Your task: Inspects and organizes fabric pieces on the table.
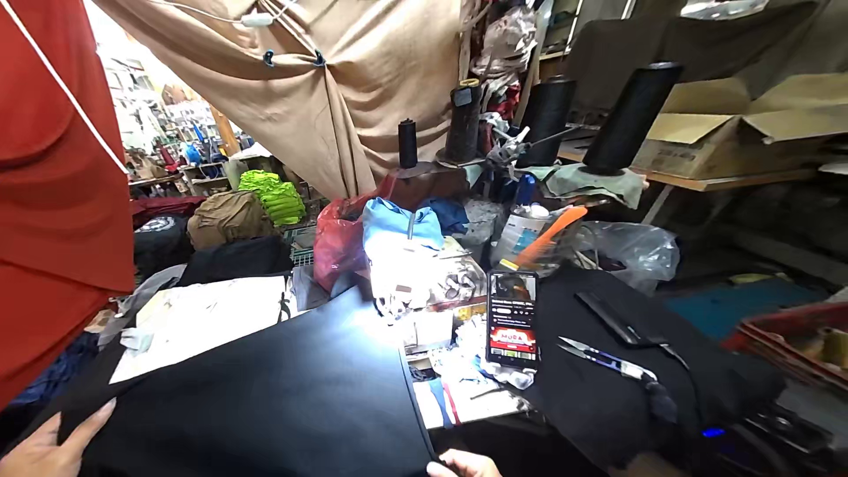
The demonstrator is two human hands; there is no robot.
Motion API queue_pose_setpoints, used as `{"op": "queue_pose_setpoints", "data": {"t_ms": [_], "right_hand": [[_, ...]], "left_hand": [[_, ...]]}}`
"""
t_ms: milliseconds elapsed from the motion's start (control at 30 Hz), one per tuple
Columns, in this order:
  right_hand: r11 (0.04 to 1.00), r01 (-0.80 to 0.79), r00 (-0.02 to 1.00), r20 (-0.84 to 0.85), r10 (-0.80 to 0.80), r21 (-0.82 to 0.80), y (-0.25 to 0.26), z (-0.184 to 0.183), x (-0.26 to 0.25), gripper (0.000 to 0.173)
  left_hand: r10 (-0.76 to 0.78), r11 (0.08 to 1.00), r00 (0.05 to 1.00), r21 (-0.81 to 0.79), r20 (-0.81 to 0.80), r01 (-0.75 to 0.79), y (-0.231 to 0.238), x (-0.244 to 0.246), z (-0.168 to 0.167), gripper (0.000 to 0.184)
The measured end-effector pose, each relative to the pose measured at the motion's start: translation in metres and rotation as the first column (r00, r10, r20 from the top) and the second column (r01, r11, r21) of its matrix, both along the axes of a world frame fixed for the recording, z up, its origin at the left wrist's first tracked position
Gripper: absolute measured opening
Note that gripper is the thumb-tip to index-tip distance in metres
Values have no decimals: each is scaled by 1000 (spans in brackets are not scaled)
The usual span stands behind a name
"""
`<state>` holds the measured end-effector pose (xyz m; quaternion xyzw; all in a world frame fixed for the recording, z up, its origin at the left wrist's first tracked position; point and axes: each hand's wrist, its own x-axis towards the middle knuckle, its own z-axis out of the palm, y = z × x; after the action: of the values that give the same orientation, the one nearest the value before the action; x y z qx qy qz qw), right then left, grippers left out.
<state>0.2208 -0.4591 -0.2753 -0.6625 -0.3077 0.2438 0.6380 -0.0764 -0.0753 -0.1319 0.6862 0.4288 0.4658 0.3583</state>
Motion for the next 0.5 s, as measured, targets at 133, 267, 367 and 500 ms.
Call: {"op": "queue_pose_setpoints", "data": {"t_ms": [133, 267, 367, 500], "right_hand": [[999, 24, 999, -38, -23, 25, 14, 8, 8, 9], [998, 33, 996, -81, -29, 45, 20, 5, 13, 9], [996, 93, 993, -68, -94, -11, 37, 10, 24, 14], [991, 127, 985, -125, -122, 32, 68, 19, 46, 12]], "left_hand": [[-5, 1000, 999, 1, -32, 5, -4, 22, 38, 25], [-20, 999, 1000, 35, 11, 20, -2, 40, 62, 20], [-1, 997, 1000, 81, 0, 1, 12, 56, 75, 20], [-15, 992, 999, 122, -34, 19, 44, 82, 102, 21]]}}
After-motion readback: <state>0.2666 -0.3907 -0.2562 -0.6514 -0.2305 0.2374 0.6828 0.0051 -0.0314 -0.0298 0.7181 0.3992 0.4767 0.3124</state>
